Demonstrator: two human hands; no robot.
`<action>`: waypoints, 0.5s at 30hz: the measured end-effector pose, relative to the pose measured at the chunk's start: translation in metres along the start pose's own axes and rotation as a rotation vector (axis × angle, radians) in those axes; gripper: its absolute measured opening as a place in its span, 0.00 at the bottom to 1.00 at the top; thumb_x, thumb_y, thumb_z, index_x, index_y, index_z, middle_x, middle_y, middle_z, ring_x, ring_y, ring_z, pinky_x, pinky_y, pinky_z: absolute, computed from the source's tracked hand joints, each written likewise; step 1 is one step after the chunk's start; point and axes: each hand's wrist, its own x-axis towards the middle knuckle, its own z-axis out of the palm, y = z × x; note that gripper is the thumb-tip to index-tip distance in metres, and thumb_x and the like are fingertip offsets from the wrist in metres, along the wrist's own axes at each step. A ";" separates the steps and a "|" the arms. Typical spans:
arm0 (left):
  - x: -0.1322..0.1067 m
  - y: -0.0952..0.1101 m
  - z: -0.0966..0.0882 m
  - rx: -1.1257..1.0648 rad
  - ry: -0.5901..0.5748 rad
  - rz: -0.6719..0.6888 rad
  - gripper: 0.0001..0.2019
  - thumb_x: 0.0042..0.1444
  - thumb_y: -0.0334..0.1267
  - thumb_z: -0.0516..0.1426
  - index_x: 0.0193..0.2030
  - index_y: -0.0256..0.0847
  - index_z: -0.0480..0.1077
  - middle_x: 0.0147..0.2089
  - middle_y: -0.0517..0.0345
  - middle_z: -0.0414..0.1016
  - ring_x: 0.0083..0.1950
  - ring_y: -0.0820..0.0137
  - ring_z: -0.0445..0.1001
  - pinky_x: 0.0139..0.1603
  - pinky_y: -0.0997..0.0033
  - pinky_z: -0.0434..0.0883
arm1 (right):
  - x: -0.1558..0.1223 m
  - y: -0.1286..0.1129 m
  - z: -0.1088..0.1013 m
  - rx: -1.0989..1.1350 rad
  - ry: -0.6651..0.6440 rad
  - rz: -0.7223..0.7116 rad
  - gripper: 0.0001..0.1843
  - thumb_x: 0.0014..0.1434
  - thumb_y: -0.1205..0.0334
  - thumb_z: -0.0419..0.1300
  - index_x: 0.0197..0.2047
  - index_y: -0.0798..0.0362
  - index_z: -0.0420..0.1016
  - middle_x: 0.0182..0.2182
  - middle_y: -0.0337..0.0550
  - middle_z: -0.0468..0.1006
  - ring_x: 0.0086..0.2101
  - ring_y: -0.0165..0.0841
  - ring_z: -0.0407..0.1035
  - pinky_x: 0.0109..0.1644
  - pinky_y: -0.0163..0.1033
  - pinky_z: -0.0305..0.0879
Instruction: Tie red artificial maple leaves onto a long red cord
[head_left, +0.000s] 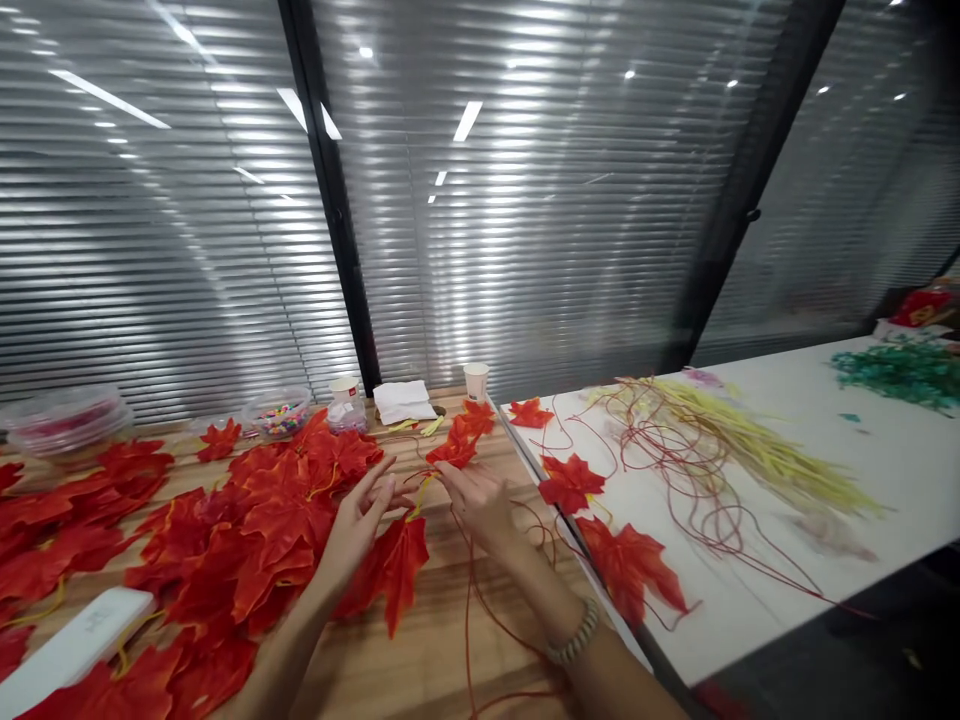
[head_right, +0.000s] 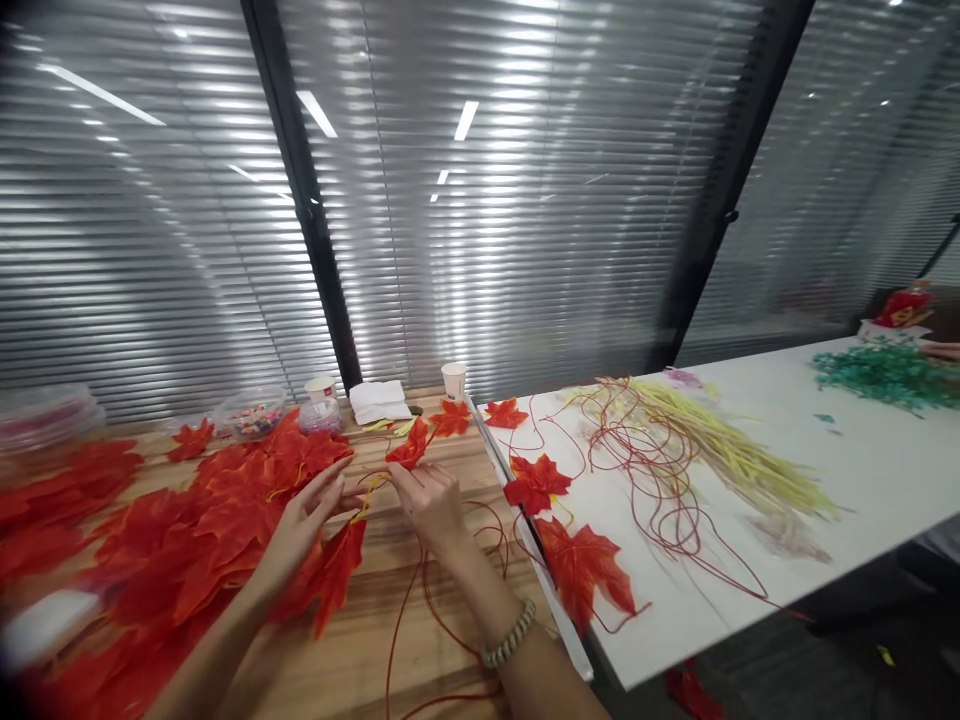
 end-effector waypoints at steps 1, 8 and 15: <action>0.000 -0.003 0.001 -0.013 0.000 -0.005 0.29 0.52 0.50 0.52 0.58 0.38 0.57 0.45 0.46 0.74 0.44 0.61 0.73 0.48 0.59 0.67 | -0.001 0.000 0.001 0.006 -0.008 -0.007 0.13 0.62 0.66 0.48 0.42 0.54 0.73 0.24 0.42 0.76 0.26 0.29 0.68 0.32 0.34 0.58; -0.002 -0.014 0.006 0.161 -0.003 0.183 0.25 0.48 0.44 0.58 0.54 0.43 0.62 0.55 0.50 0.66 0.53 0.63 0.67 0.52 0.65 0.64 | -0.003 -0.001 0.000 -0.027 -0.138 -0.070 0.13 0.61 0.67 0.48 0.41 0.53 0.73 0.26 0.42 0.76 0.26 0.31 0.68 0.31 0.36 0.59; -0.002 -0.024 -0.002 0.659 0.183 0.570 0.24 0.49 0.39 0.57 0.55 0.46 0.61 0.52 0.53 0.69 0.50 0.63 0.68 0.53 0.63 0.62 | -0.004 -0.006 0.004 -0.043 -0.079 -0.152 0.13 0.62 0.67 0.47 0.37 0.54 0.73 0.21 0.40 0.74 0.24 0.30 0.67 0.29 0.36 0.56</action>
